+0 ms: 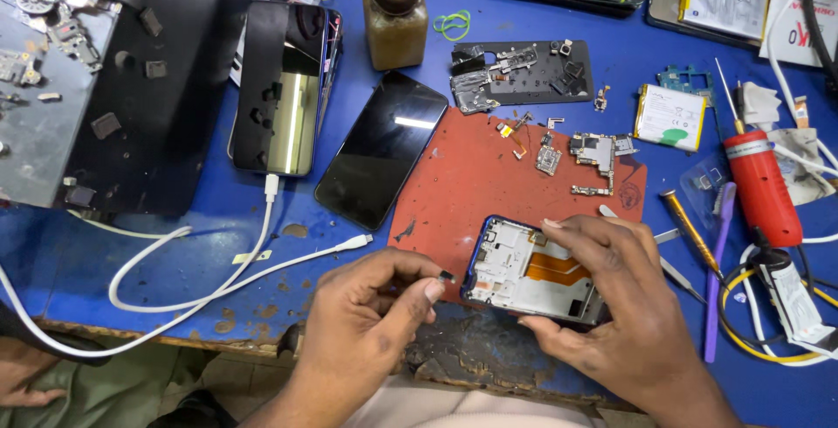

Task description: The person uses a hot air gun on a smartphone screen, then applies adhesive to the phone frame and places the screen onto it. They use tweezers and a screwdriver to connect internal components and secure parts inside the phone chassis.

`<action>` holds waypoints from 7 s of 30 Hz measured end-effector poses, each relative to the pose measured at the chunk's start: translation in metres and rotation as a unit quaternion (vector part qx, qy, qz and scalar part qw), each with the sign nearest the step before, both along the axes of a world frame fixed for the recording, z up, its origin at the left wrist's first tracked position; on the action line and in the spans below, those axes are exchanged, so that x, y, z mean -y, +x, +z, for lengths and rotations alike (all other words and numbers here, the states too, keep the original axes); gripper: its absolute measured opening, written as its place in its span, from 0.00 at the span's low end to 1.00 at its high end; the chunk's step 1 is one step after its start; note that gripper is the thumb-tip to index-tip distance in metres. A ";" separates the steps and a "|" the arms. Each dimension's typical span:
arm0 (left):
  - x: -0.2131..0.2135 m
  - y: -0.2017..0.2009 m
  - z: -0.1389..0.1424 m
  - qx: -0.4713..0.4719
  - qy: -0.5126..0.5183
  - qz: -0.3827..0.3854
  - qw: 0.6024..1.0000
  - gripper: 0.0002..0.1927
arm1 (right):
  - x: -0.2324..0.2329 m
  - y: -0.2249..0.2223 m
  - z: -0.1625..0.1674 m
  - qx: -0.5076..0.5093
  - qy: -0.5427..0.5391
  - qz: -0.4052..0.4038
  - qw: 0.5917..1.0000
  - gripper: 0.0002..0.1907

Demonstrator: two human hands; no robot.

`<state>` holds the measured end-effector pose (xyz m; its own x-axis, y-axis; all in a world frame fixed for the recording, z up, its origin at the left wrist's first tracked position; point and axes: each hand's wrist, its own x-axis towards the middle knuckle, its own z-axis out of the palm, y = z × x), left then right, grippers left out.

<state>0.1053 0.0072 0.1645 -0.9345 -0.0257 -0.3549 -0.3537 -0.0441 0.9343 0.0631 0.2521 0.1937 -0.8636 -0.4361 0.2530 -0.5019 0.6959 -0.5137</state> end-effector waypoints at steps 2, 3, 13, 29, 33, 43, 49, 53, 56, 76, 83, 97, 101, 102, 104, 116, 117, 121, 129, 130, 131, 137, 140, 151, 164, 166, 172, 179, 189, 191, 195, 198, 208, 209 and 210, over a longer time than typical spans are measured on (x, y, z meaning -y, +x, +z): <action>-0.003 0.000 0.000 -0.047 0.019 -0.001 0.999 0.05 | 0.000 0.001 0.001 -0.002 -0.007 -0.004 1.000 0.46; -0.004 0.001 0.000 -0.071 0.028 0.000 0.997 0.05 | 0.000 0.002 0.001 0.000 -0.009 -0.004 1.000 0.46; -0.004 0.001 0.010 -0.106 -0.073 -0.029 0.991 0.04 | -0.001 0.003 0.000 -0.010 -0.008 0.013 1.000 0.46; 0.001 -0.007 0.016 -0.086 -0.106 -0.076 0.988 0.05 | -0.005 0.002 -0.008 -0.057 0.012 0.049 0.997 0.43; 0.000 -0.009 0.016 -0.038 -0.079 -0.086 0.992 0.04 | -0.007 0.003 -0.009 -0.054 0.010 0.047 0.997 0.43; 0.002 -0.011 0.018 -0.117 -0.109 -0.111 0.981 0.03 | -0.012 0.004 -0.012 -0.042 0.005 0.040 0.998 0.43; 0.001 -0.011 0.016 -0.073 -0.095 -0.117 0.986 0.03 | -0.013 0.004 -0.013 -0.044 -0.007 0.047 0.998 0.41; -0.003 -0.012 0.014 -0.046 -0.056 -0.107 0.992 0.03 | -0.015 0.005 -0.012 -0.048 -0.007 0.056 0.997 0.40; -0.006 -0.011 0.013 -0.050 -0.052 -0.100 0.992 0.04 | -0.015 0.005 -0.011 -0.042 -0.014 0.056 0.997 0.40; -0.007 -0.007 0.008 -0.102 -0.043 -0.088 0.990 0.14 | -0.017 0.004 -0.016 -0.067 0.002 0.047 0.997 0.38; -0.007 -0.005 0.012 -0.123 -0.061 -0.079 0.987 0.14 | -0.016 0.005 -0.017 -0.082 0.014 0.041 0.996 0.37; -0.016 -0.006 0.011 -0.088 -0.136 -0.059 0.985 0.14 | -0.015 0.006 -0.017 -0.093 0.012 0.061 0.994 0.35; -0.019 -0.005 0.011 -0.098 -0.142 -0.054 0.983 0.15 | -0.016 0.006 -0.016 -0.102 0.008 0.068 0.992 0.32; -0.020 -0.004 0.010 -0.111 -0.141 -0.053 0.982 0.15 | -0.016 0.006 -0.016 -0.103 0.012 0.070 0.992 0.32; -0.020 -0.004 0.010 -0.142 -0.180 -0.047 0.972 0.16 | -0.016 0.007 -0.016 -0.106 0.020 0.074 0.991 0.31; -0.021 -0.006 0.005 -0.099 -0.128 -0.042 0.986 0.16 | -0.017 0.007 -0.015 -0.098 0.012 0.076 0.992 0.32; -0.020 -0.006 0.005 -0.120 -0.120 -0.044 0.984 0.16 | -0.018 0.007 -0.015 -0.096 0.009 0.075 0.993 0.32; -0.015 -0.005 0.003 -0.079 -0.082 -0.065 0.991 0.20 | -0.020 0.006 -0.016 -0.086 -0.004 0.075 0.993 0.34; -0.010 -0.004 0.003 -0.116 -0.047 -0.088 0.988 0.19 | -0.022 0.006 -0.020 -0.082 -0.017 0.076 0.994 0.37; -0.010 -0.004 0.003 -0.108 -0.044 -0.086 0.989 0.19 | -0.022 0.006 -0.020 -0.080 -0.018 0.078 0.994 0.37; -0.011 -0.003 0.003 -0.101 -0.041 -0.084 0.990 0.19 | -0.022 0.007 -0.021 -0.079 -0.019 0.079 0.994 0.37; -0.014 0.000 0.004 -0.137 -0.080 -0.072 0.985 0.19 | -0.022 0.007 -0.020 -0.080 -0.023 0.081 0.993 0.37; -0.015 0.001 0.004 -0.146 -0.092 -0.072 0.982 0.19 | -0.021 0.007 -0.021 -0.082 -0.022 0.082 0.993 0.37; -0.014 -0.002 0.005 -0.111 -0.047 -0.075 0.990 0.23 | -0.024 0.006 -0.021 -0.082 -0.033 0.091 0.992 0.36; -0.009 -0.007 0.004 -0.026 0.055 -0.070 0.996 0.23 | -0.024 0.006 -0.021 -0.086 -0.049 0.097 0.990 0.37; -0.009 -0.006 0.004 -0.041 0.044 -0.069 0.996 0.23 | -0.024 0.007 -0.021 -0.086 -0.052 0.093 0.991 0.37; -0.016 -0.001 0.000 -0.077 0.004 -0.051 0.996 0.23 | -0.022 0.008 -0.022 -0.089 -0.050 0.093 0.990 0.37; -0.013 -0.003 -0.004 -0.043 0.085 -0.060 0.994 0.25 | -0.022 0.009 -0.023 -0.091 -0.059 0.093 0.990 0.37; -0.010 -0.010 -0.015 0.048 0.259 -0.106 0.959 0.31 | -0.020 0.011 -0.023 -0.068 -0.091 0.104 0.988 0.35; -0.013 -0.011 -0.019 0.050 0.260 -0.101 0.959 0.30 | -0.021 0.010 -0.023 -0.064 -0.085 0.097 0.990 0.35; -0.016 -0.011 -0.023 0.029 0.299 -0.084 0.950 0.25 | -0.021 0.009 -0.023 -0.063 -0.081 0.070 0.992 0.36; -0.021 -0.007 -0.018 0.003 0.249 -0.065 0.966 0.21 | -0.021 0.008 -0.022 -0.075 -0.073 0.054 0.993 0.37; -0.043 0.000 -0.007 -0.191 -0.127 -0.010 0.973 0.21 | -0.016 0.009 -0.022 -0.100 -0.038 0.053 0.993 0.35; -0.043 0.000 -0.009 -0.190 -0.138 -0.007 0.972 0.21 | -0.016 0.009 -0.022 -0.100 -0.036 0.054 0.993 0.35; -0.044 0.001 -0.011 -0.189 -0.150 -0.004 0.970 0.21 | -0.016 0.009 -0.022 -0.100 -0.033 0.053 0.993 0.35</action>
<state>0.1060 0.0516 0.1533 -0.9972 -0.0665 0.0355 0.0177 0.2510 0.9678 0.0722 0.2685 0.1713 -0.7437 -0.4976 0.4464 -0.6666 0.6020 -0.4395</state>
